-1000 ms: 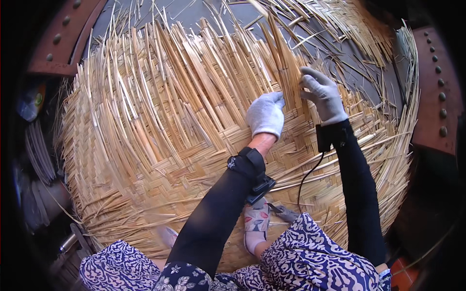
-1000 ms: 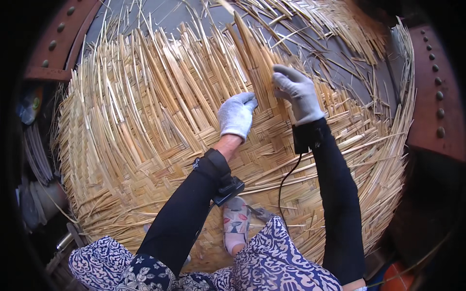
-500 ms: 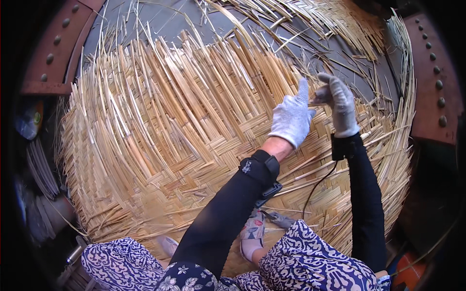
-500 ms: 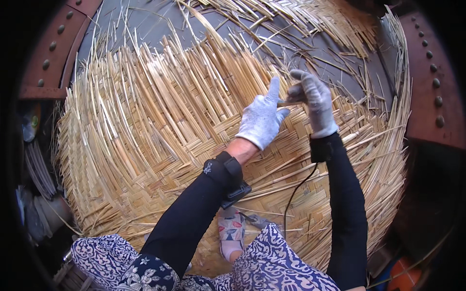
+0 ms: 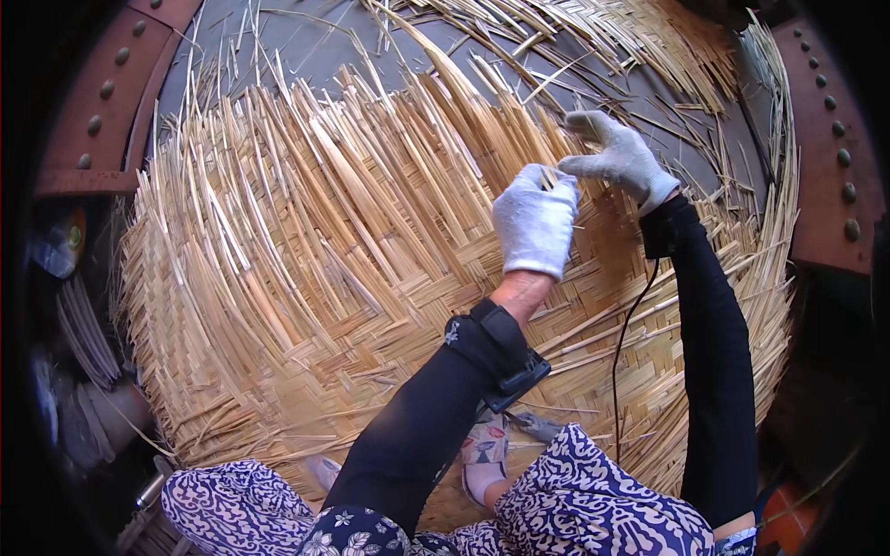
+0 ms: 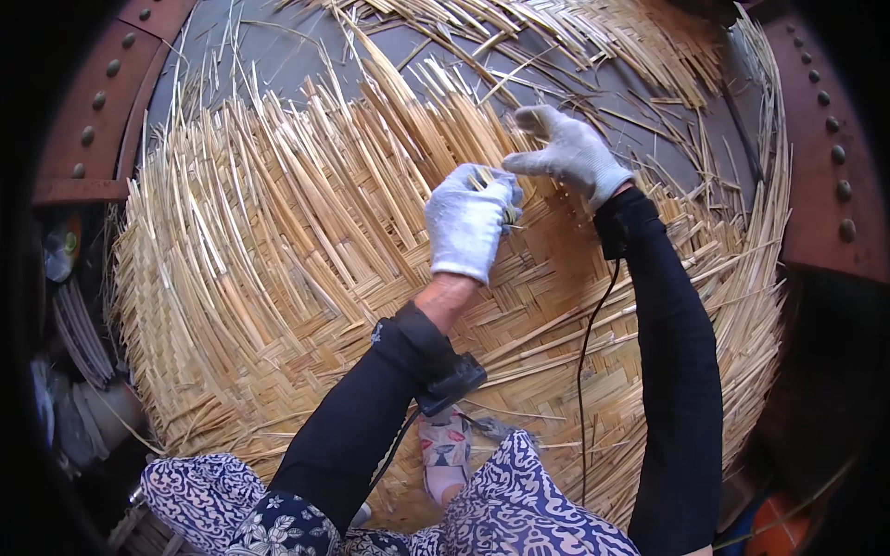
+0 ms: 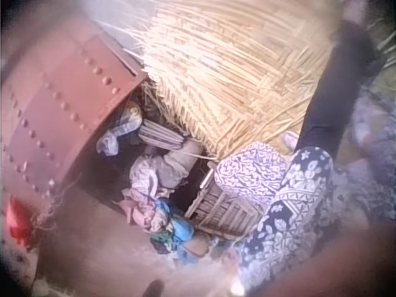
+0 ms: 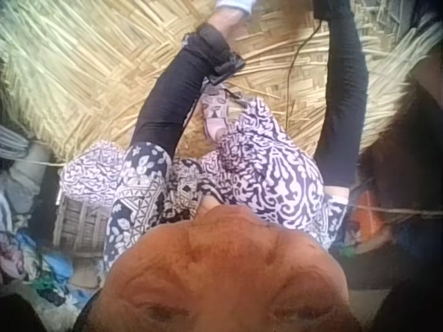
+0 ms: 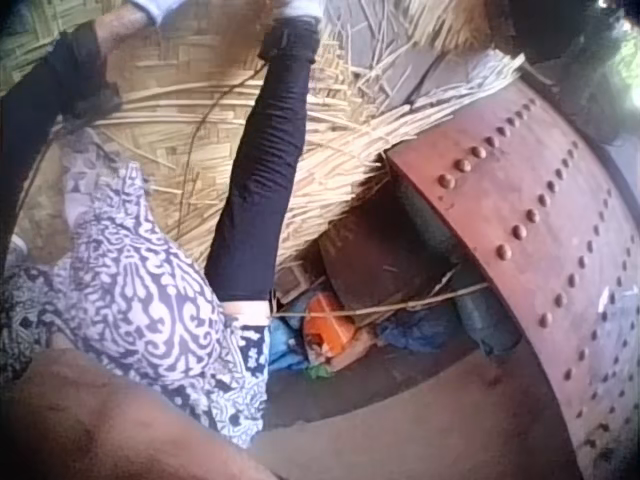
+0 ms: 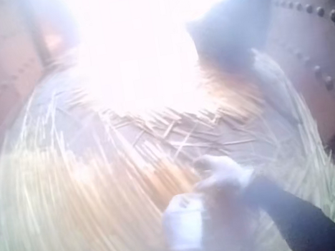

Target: Weaving a large bamboo mat on the floor using hands and bamboo strips.

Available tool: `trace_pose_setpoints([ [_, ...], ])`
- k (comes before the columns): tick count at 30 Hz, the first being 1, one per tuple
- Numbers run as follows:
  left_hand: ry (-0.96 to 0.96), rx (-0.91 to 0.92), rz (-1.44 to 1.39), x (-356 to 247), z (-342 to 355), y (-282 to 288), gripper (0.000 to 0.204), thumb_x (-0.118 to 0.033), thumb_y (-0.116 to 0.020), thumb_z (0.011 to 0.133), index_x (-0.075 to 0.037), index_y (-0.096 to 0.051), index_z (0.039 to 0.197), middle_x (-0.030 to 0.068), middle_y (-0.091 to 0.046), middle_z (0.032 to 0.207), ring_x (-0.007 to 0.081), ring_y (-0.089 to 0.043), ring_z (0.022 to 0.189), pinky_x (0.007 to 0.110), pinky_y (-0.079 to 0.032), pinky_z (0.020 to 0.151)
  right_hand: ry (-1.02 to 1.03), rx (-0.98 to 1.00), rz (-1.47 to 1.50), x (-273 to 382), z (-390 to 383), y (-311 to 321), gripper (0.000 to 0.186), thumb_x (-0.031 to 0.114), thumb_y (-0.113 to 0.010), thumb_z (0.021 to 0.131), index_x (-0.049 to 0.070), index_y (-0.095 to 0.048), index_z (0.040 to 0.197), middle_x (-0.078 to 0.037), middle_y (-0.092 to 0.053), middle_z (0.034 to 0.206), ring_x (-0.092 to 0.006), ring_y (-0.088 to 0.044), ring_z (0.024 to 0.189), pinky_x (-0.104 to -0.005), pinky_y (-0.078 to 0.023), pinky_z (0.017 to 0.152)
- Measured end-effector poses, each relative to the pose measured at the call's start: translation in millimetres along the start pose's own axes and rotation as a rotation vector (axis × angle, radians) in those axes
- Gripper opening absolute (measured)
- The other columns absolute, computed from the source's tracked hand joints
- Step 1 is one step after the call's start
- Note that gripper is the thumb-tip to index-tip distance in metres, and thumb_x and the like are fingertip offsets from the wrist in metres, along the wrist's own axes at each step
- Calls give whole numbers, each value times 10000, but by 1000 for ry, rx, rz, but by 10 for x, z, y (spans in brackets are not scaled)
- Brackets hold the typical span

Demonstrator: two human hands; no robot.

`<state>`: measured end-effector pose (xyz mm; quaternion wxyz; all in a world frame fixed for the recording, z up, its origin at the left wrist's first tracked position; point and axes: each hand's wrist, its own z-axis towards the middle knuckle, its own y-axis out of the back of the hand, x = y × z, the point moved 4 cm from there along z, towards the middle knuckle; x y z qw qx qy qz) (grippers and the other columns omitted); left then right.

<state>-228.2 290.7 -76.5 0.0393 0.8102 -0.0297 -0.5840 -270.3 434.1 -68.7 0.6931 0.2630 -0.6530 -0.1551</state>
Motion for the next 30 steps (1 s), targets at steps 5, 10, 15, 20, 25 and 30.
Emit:
trace_pose_setpoints([
  [5, 70, 25, -135, 32, -6, -11, 135, -192, -603, 738, -60, -594, 709, 93, -594, 575, 161, -604, 506, 283, -466, 455, -265, 40, -288, 34, 39, 87, 625, 257, -748, 598, 7, -482, 1105, -136, -577, 976, -188, -564, 878, -277, -439, 766],
  [10, 4, -18, -27, 128, 128, 34, 100, -141, -612, 728, -42, -600, 722, 74, -598, 617, 135, -586, 516, 260, -463, 454, -261, 90, -480, 302, -2, -1, 275, 280, -699, 601, 56, -630, 745, -145, -598, 685, -290, -582, 655, -344, -462, 618],
  [15, 168, 111, -379, 179, 169, -7, 111, -137, -579, 783, -35, -599, 824, 56, -619, 733, 137, -597, 658, 277, -488, 573, -227, 43, -352, 498, -250, 7, 199, 253, -695, 616, 93, -636, 718, -92, -606, 670, -238, -581, 601, -305, -457, 568],
  [20, 74, -4, -783, 242, -104, 119, 187, -118, -436, 840, 4, -537, 938, 176, -508, 1118, 217, -615, 719, 291, -501, 639, -212, -1, -459, 273, -154, -13, 174, 159, -667, 674, 23, -599, 760, -107, -611, 687, -198, -579, 600, -294, -440, 560],
  [25, -194, 657, 952, 403, -285, -174, 331, -40, -454, 721, 15, -478, 1047, 234, -557, 975, 316, -600, 689, 352, -496, 616, -276, 175, -582, 136, -33, -243, 263, 228, -682, 640, 41, -605, 807, -113, -619, 731, -230, -601, 673, -302, -464, 643],
  [30, -702, 707, 787, 286, -726, 79, 104, -50, -503, 671, -11, -555, 752, 248, -475, 1120, 281, -598, 591, 351, -492, 547, -436, 224, -428, 18, 91, -187, 345, 231, -685, 598, 23, -598, 860, -156, -608, 741, -260, -596, 689, -325, -461, 634],
])
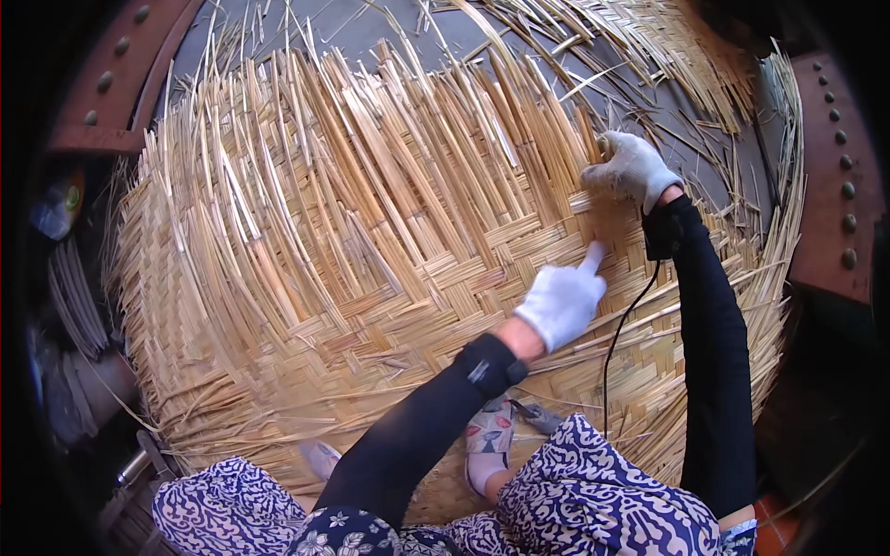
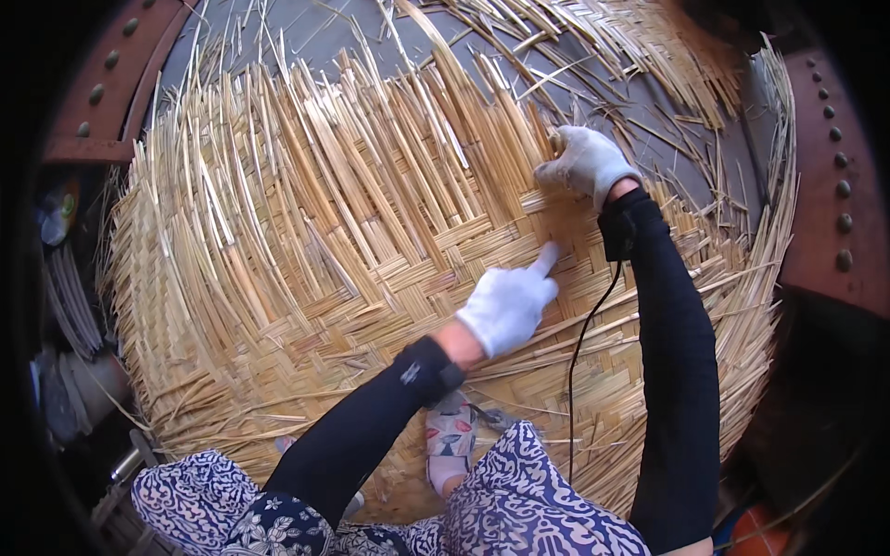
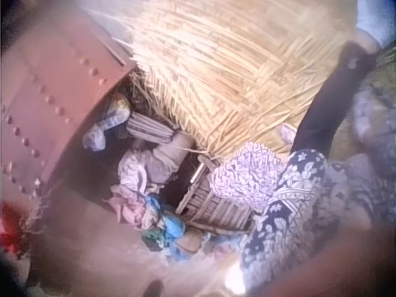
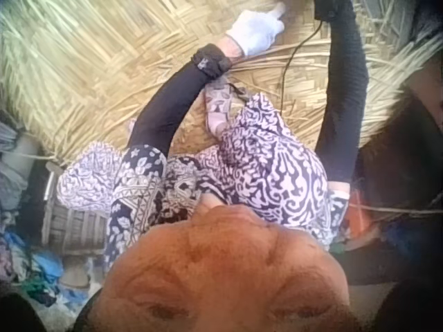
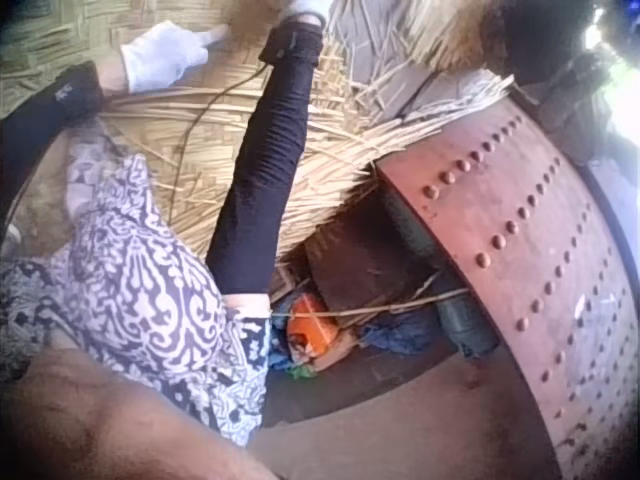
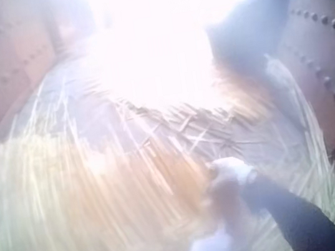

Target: Weaving a large bamboo mat on the floor using hands and bamboo strips.

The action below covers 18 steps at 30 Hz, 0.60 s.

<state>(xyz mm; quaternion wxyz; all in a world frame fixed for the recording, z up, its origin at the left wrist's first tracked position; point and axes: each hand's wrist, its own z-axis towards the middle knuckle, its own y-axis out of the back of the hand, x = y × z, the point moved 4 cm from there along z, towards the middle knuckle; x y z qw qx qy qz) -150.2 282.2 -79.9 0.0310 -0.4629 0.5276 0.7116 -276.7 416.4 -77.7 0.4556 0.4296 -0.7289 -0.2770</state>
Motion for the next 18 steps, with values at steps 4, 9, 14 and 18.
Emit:
trace_pose_setpoints([
  [4, 317, -79, 208, 227, -389, 93, 67, -27, -498, 657, -66, -503, 603, 238, -266, 1309, 231, -604, 584, 338, -489, 500, 154, -5, -212, -108, 72, -71, 429, 242, -694, 585, 18, -577, 931, -168, -608, 767, -272, -599, 719, -321, -466, 659],
  [9, 393, 68, 280, 607, -372, 157, 178, -47, -506, 638, -26, -608, 783, 239, -224, 1332, 254, -613, 617, 359, -489, 529, 117, -58, -462, 95, 86, -197, 450, 303, -695, 567, 45, -535, 900, -197, -595, 821, -325, -575, 834, -384, -466, 713],
  [14, 538, 190, 48, 567, -480, 155, 504, -59, -501, 663, 78, -442, 1144, 308, -411, 1162, 294, -610, 650, 385, -486, 597, 165, -68, -552, 200, -234, -101, 519, 287, -701, 561, 65, -516, 992, -176, -602, 804, -333, -580, 787, -390, -463, 693],
  [18, 425, 80, 74, 504, -668, 84, 419, -10, -456, 687, 115, -453, 1088, 310, -513, 988, 277, -606, 597, 364, -498, 581, 141, -473, -994, 332, -488, 3, 844, 395, -654, 682, 89, -198, 1323, -210, -442, 1197, -307, -499, 1029, -394, -429, 808],
])
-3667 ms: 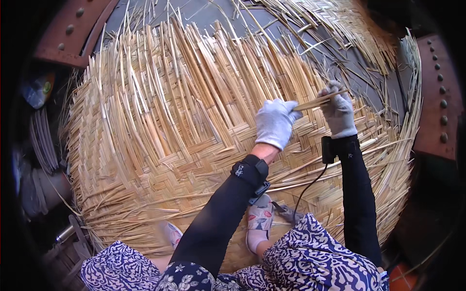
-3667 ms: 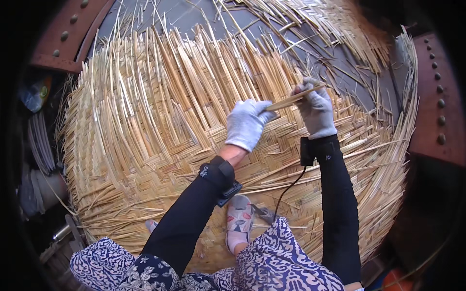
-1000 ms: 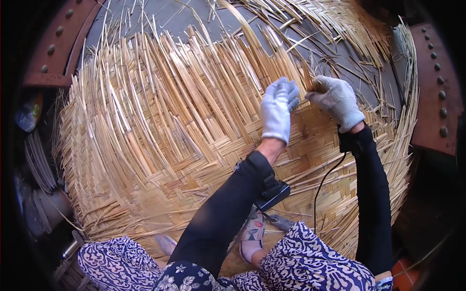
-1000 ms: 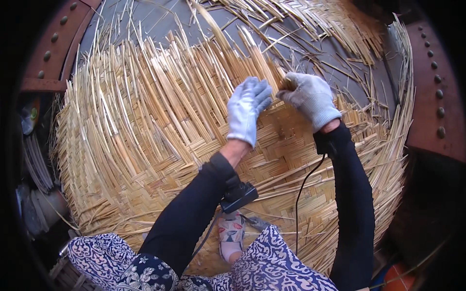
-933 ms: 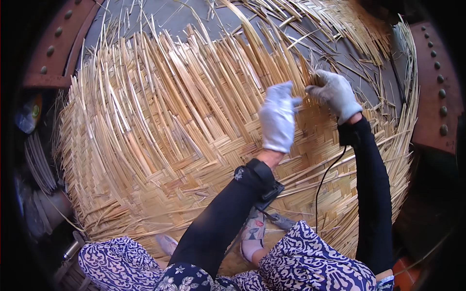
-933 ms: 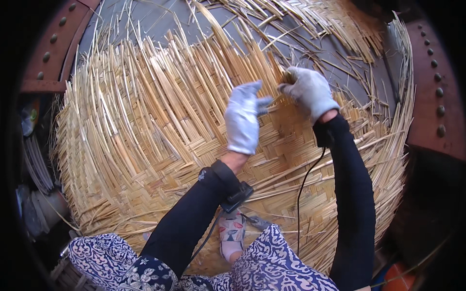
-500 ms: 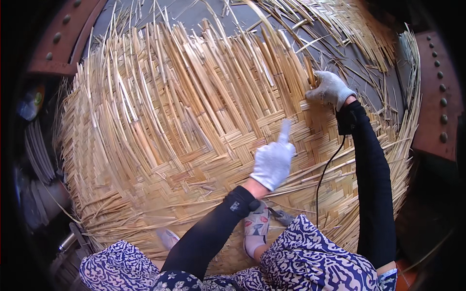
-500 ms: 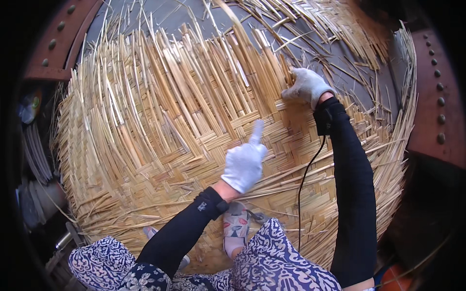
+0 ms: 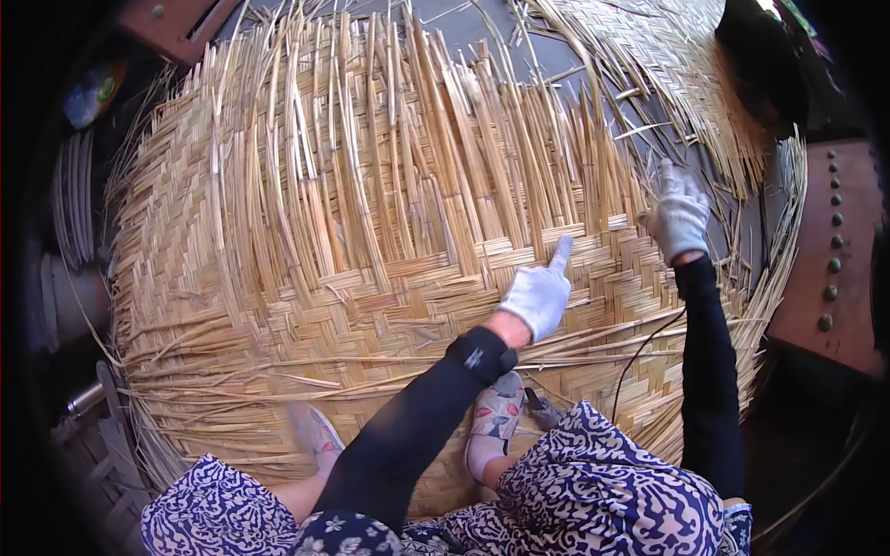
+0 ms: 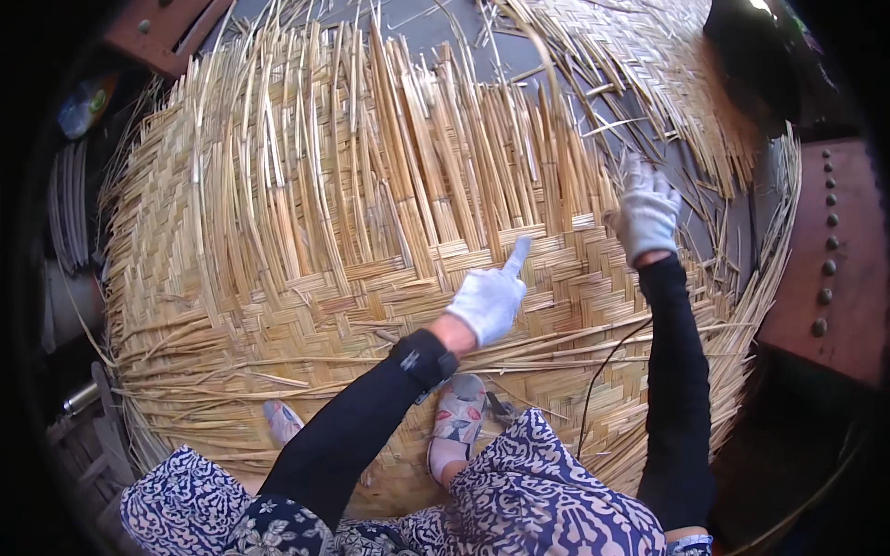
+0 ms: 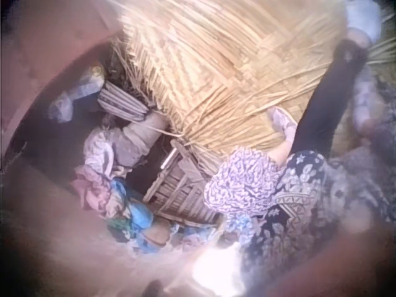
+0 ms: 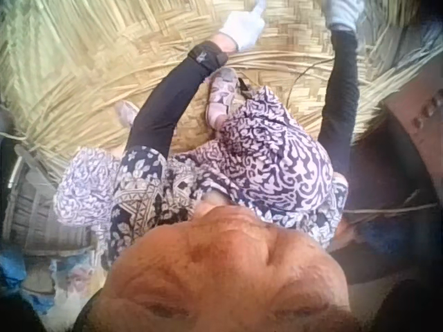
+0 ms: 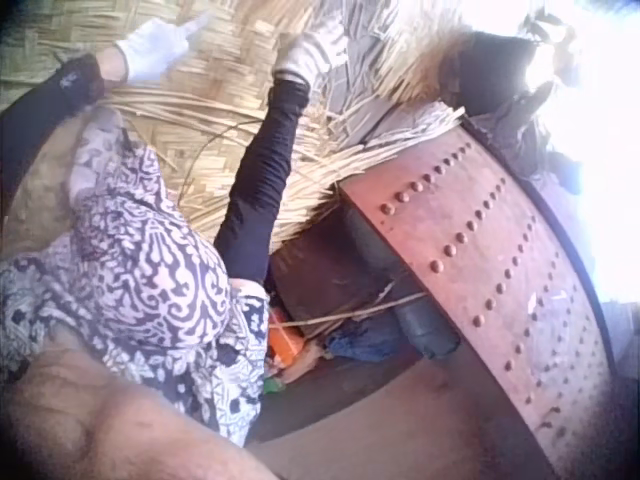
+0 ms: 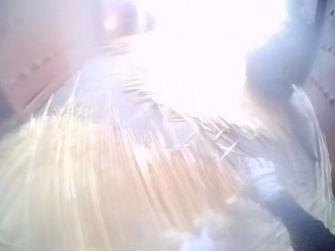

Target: Weaving a large bamboo mat on the floor using hands and bamboo strips.

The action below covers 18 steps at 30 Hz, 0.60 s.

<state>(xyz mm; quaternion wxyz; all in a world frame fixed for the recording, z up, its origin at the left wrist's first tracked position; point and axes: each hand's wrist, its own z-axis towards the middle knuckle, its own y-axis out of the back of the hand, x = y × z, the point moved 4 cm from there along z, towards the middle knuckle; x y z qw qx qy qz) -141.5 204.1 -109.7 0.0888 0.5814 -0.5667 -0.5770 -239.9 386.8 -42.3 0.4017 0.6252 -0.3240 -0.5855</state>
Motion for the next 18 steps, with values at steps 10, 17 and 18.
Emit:
trace_pose_setpoints([
  [10, 337, -67, -162, 517, -444, 182, 506, -65, -476, 693, 13, -403, 1188, 267, -540, 935, 326, -581, 593, 402, -472, 608, 215, 150, 376, 961, -619, -15, 542, 497, -564, 709, 242, -472, 1179, -232, -307, 1292, -386, -319, 1167, -457, -299, 919],
  [17, 99, -112, -92, 667, -899, 278, 177, -27, -467, 687, -90, -607, 775, 123, -274, 1344, 279, -604, 709, 350, -493, 626, -276, -115, 1079, 645, 168, 156, 256, 253, -514, 830, 78, -545, 1013, -133, -572, 985, -283, -563, 871, -340, -453, 737],
  [18, 89, -202, -66, 668, -999, 315, 188, -18, -470, 680, -99, -610, 775, 115, -297, 1334, 271, -605, 724, 347, -495, 627, -227, -288, 1010, 594, 325, 117, 361, 296, -531, 820, 45, -505, 1079, -157, -562, 1009, -291, -559, 897, -338, -460, 733],
])
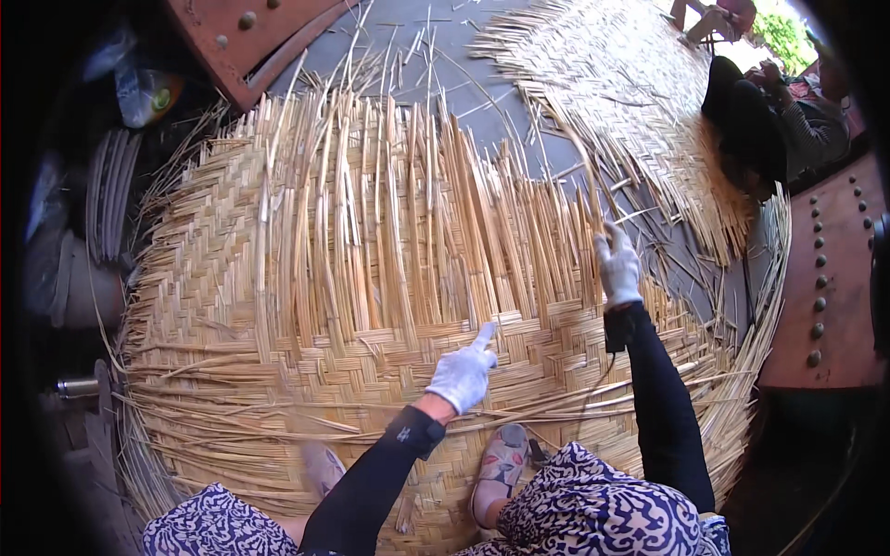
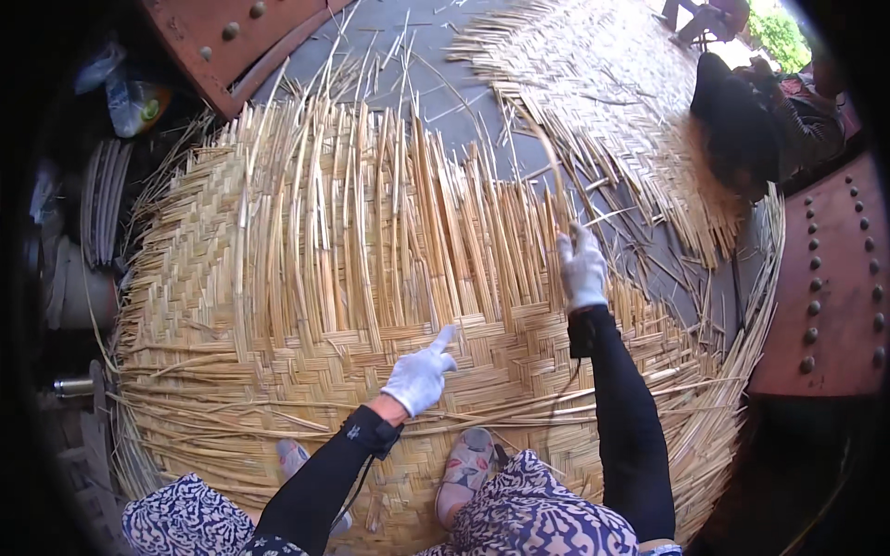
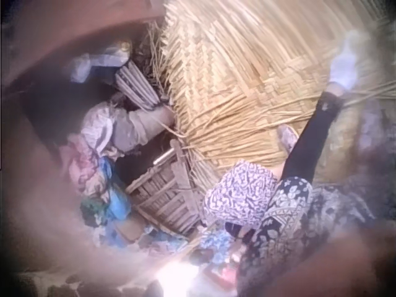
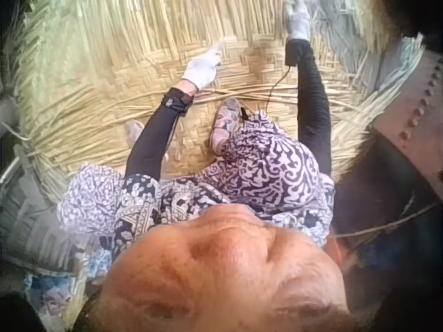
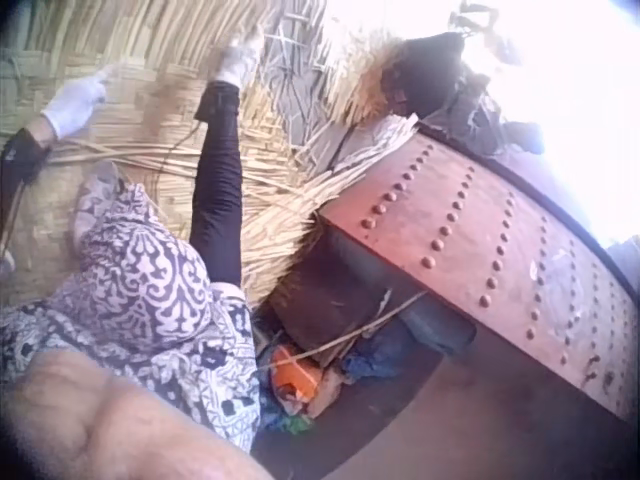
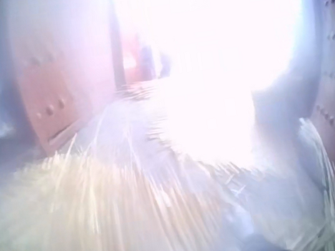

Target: Weaving a large bamboo mat on the floor using hands and bamboo strips.

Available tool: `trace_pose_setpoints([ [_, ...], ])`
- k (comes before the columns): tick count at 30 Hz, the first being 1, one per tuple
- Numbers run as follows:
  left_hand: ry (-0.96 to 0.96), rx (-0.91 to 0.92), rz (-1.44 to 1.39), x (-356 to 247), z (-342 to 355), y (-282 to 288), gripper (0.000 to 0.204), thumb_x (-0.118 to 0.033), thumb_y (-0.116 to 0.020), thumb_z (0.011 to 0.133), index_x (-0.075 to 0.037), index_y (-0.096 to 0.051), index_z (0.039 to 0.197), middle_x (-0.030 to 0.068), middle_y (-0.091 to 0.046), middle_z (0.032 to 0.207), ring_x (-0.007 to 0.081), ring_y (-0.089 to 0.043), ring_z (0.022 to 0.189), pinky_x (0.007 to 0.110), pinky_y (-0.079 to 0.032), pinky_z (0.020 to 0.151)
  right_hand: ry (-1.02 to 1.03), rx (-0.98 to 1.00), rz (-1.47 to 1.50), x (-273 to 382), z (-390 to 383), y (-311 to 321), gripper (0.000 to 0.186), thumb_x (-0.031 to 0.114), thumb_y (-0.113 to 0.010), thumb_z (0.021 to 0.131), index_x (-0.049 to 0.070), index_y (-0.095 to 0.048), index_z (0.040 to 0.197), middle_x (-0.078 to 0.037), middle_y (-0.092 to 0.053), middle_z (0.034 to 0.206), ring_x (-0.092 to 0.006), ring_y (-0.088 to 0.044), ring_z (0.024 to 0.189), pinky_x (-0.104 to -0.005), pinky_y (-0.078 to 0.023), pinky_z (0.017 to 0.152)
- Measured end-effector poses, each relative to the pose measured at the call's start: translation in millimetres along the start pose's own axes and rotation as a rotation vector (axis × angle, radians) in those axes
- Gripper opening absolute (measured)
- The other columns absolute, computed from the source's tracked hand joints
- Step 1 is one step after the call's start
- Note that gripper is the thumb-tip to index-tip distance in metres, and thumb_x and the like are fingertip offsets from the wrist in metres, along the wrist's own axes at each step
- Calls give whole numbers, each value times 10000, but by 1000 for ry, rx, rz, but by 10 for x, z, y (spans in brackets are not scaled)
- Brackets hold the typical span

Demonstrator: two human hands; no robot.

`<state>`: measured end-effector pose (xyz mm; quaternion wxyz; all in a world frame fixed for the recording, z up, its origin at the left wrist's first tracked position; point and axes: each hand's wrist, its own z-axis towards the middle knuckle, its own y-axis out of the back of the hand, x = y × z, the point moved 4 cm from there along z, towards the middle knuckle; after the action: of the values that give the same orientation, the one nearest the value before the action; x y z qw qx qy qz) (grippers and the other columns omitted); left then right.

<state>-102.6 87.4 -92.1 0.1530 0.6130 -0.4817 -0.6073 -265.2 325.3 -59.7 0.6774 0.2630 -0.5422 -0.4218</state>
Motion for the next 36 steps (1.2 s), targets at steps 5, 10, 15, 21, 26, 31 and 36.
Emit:
trace_pose_setpoints([
  [5, 18, -119, 25, 49, -339, 250, 235, -1, -488, 659, -131, -616, 807, 88, -364, 1298, 252, -602, 783, 352, -498, 631, -437, 483, 775, 259, 304, -266, 651, 301, -662, 730, -21, -379, 1220, -152, -557, 1024, -200, -568, 880, -279, -450, 709],
  [10, 8, -70, 74, 15, -651, 393, 238, -3, -503, 657, -140, -612, 819, 68, -391, 1281, 252, -587, 840, 361, -488, 669, -173, 261, 1083, 895, 565, 632, 286, 174, -588, 795, 2, -553, 1021, -40, -584, 777, -95, -544, 670, -245, -464, 624],
  [15, 30, -69, 33, 55, -863, 445, 222, -27, -487, 696, -141, -618, 835, 70, -440, 1232, 257, -573, 880, 362, -471, 718, 117, 46, 1176, 1327, 456, 1543, 319, 158, -525, 838, -12, -489, 1105, -45, -561, 831, -118, -552, 744, -295, -469, 747],
  [21, -7, -93, 28, 38, -1005, 478, 240, -41, -461, 718, -143, -626, 860, 74, -477, 1191, 265, -564, 903, 371, -452, 764, 247, -225, 222, 1416, 625, 2401, 424, 219, -530, 832, -73, -441, 1126, -202, -554, 995, -226, -588, 856, -303, -467, 756],
  [26, 4, -185, 188, 238, -1101, 471, 224, -53, -478, 705, -130, -626, 853, 114, -468, 1190, 283, -576, 842, 376, -461, 721, 564, -137, -280, 990, -30, 2555, 331, 224, -520, 828, 20, -501, 1088, -181, -514, 1087, -276, -553, 938, -307, -456, 767],
  [31, 153, -41, 365, 456, -1211, 304, 166, -224, -549, 742, -113, -624, 840, 97, -607, 832, 277, -581, 792, 384, -463, 687, -184, 23, 405, -3, -1342, 2731, 347, 275, -520, 837, 44, -521, 1096, -99, -545, 1075, -191, -550, 933, -306, -441, 789],
  [36, 138, 55, 422, 376, -1247, 28, 285, -367, -583, 715, -92, -631, 775, 134, -599, 797, 293, -575, 778, 398, -453, 654, -695, -505, 1284, -996, -2699, 3121, 393, 352, -468, 855, 38, -516, 1087, -98, -575, 1023, -222, -554, 936, -381, -437, 822],
])
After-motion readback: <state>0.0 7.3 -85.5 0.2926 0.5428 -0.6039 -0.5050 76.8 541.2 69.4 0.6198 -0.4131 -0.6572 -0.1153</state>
